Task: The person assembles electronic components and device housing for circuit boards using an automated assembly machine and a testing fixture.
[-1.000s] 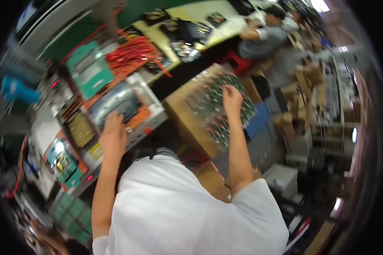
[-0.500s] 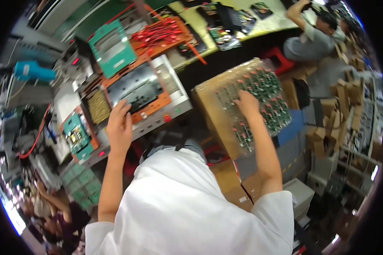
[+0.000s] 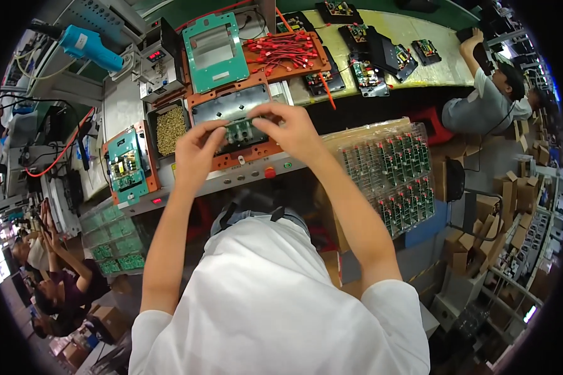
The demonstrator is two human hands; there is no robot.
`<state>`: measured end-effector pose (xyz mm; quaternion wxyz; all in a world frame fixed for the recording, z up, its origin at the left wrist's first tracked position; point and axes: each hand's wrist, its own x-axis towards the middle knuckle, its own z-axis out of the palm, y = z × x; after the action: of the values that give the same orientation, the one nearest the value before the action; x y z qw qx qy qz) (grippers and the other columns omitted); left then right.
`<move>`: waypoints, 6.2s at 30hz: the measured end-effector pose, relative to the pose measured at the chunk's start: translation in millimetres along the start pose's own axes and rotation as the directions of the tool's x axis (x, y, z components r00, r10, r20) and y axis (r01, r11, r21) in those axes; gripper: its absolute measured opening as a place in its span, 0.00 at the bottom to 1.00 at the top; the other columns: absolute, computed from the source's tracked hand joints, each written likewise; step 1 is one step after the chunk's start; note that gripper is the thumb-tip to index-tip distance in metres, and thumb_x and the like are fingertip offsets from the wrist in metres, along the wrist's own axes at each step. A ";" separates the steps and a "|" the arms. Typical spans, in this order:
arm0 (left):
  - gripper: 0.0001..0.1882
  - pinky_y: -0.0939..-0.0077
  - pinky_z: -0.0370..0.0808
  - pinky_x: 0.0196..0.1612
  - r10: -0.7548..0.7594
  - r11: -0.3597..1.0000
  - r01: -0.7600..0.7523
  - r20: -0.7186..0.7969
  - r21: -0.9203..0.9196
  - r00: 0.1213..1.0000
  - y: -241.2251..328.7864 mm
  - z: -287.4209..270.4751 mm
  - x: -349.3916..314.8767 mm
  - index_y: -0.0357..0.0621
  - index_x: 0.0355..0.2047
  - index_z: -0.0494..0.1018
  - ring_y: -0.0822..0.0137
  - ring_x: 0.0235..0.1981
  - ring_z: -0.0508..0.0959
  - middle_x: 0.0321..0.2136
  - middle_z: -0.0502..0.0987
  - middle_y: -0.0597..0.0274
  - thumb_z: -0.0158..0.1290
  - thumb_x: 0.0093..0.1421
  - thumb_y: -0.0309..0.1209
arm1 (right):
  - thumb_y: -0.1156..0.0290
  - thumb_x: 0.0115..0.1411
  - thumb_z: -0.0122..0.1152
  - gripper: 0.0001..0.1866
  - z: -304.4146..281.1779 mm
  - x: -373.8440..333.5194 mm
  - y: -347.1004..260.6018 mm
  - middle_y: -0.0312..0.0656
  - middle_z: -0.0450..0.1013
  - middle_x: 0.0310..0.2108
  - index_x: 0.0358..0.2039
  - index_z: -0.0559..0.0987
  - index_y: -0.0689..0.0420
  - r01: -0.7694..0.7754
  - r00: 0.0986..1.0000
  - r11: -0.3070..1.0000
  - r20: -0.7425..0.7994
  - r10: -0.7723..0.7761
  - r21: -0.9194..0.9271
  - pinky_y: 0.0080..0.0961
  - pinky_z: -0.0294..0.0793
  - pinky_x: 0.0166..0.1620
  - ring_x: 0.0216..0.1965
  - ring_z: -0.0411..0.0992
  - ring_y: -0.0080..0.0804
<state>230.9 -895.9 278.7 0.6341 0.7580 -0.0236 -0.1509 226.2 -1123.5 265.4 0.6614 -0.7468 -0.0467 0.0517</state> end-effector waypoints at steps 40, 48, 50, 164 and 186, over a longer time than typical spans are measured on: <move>0.13 0.61 0.73 0.53 0.540 0.644 -0.537 0.172 0.545 0.824 -33.7 -9.7 -14.9 0.34 0.41 0.78 0.49 0.52 0.74 0.50 0.76 0.52 0.61 0.55 0.22 | 0.74 0.51 0.69 0.12 -16.6 20.5 13.1 0.39 0.75 0.45 0.37 0.80 0.57 0.681 0.728 0.558 0.521 -0.445 -0.475 0.35 0.69 0.53 0.47 0.72 0.40; 0.22 0.75 0.79 0.36 0.046 0.985 -0.069 -0.149 -0.157 0.988 -8.8 -15.7 -21.8 0.30 0.39 0.79 0.68 0.31 0.81 0.38 0.81 0.53 0.49 0.71 0.41 | 0.51 0.72 0.44 0.29 -4.1 162.3 1.9 0.49 0.72 0.55 0.63 0.67 0.58 0.014 0.949 0.965 -0.301 -0.095 -0.262 0.37 0.69 0.59 0.53 0.73 0.39; 0.36 0.76 0.79 0.33 -0.203 0.779 0.204 0.069 -0.593 0.977 8.6 -15.7 -16.9 0.27 0.43 0.76 0.67 0.31 0.81 0.34 0.81 0.50 0.40 0.71 0.56 | 0.46 0.72 0.38 0.34 -19.0 168.4 -8.8 0.50 0.73 0.53 0.64 0.64 0.63 -0.030 0.988 0.916 -0.127 0.088 0.400 0.39 0.69 0.58 0.50 0.75 0.42; 0.22 0.63 0.69 0.47 0.530 0.493 -0.173 -0.136 0.853 0.837 -81.6 -113.4 -113.1 0.49 0.44 0.79 0.59 0.42 0.75 0.36 0.76 0.65 0.68 0.48 0.34 | 0.72 0.60 0.62 0.09 93.0 -56.1 -35.2 0.49 0.74 0.22 0.25 0.78 0.64 0.100 0.964 0.886 0.264 0.026 -0.453 0.37 0.70 0.27 0.21 0.71 0.50; 0.26 0.67 0.67 0.61 0.239 0.970 -0.106 -0.759 0.221 0.605 -107.3 -247.4 -96.7 0.37 0.63 0.61 0.59 0.58 0.71 0.60 0.67 0.53 0.53 0.66 0.26 | 0.72 0.46 0.60 0.05 241.9 102.5 -46.1 0.48 0.74 0.28 0.21 0.79 0.61 0.637 0.753 0.285 0.498 -0.431 -0.716 0.36 0.78 0.28 0.28 0.78 0.41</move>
<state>186.1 -616.9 231.2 0.5326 0.7885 0.1691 0.2569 294.0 -865.9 280.6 0.1690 -0.8996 -0.3824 -0.1265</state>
